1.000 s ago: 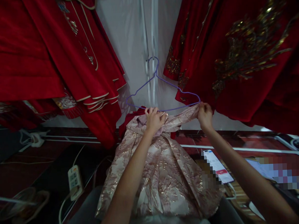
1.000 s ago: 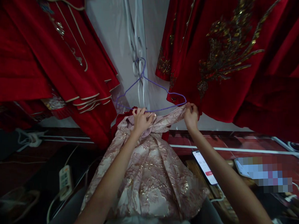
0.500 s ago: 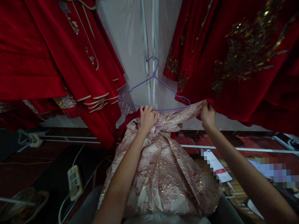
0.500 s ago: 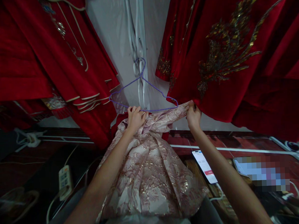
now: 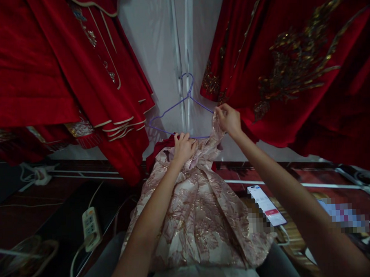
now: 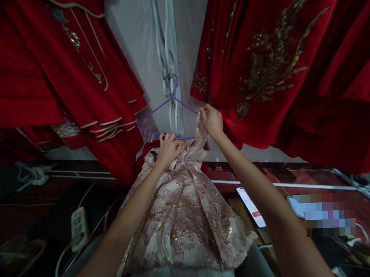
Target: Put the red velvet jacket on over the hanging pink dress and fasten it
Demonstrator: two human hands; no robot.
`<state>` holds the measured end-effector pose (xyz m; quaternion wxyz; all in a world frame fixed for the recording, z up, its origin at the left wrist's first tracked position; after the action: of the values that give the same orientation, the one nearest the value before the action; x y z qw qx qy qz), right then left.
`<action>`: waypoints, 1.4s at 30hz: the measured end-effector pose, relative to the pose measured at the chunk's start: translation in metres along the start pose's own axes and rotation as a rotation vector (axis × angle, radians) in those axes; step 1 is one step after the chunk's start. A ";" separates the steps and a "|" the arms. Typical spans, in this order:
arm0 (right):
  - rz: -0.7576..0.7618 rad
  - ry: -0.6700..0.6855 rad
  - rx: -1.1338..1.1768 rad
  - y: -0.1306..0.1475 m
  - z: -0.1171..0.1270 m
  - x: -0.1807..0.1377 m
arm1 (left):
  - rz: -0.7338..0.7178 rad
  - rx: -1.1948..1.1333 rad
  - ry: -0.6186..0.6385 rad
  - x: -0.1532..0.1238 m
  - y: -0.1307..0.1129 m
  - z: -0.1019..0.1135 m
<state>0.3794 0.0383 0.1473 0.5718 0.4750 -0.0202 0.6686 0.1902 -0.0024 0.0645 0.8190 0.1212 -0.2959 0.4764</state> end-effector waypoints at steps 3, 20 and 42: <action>0.021 0.012 -0.196 0.015 -0.015 -0.001 | 0.044 -0.080 0.003 0.001 0.004 -0.001; 0.124 -0.038 -0.265 -0.007 0.007 0.014 | 0.852 -1.275 -0.277 -0.045 0.234 0.002; 0.156 -0.009 -0.224 -0.002 0.007 0.014 | 0.437 -1.034 -0.145 0.037 0.198 0.056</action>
<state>0.3863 0.0450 0.1591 0.5677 0.4081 -0.1341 0.7023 0.0141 0.0989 0.1145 0.6319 -0.3276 -0.5644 0.4182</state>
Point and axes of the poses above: each hand's wrist, its own x-axis towards the middle knuckle, its own z-axis out of the back of the hand, y = z × x, the point moved 10 cm from there along x, towards the middle knuckle, and after that the axes turned 6 degrees about y, right-handed, at the moved point
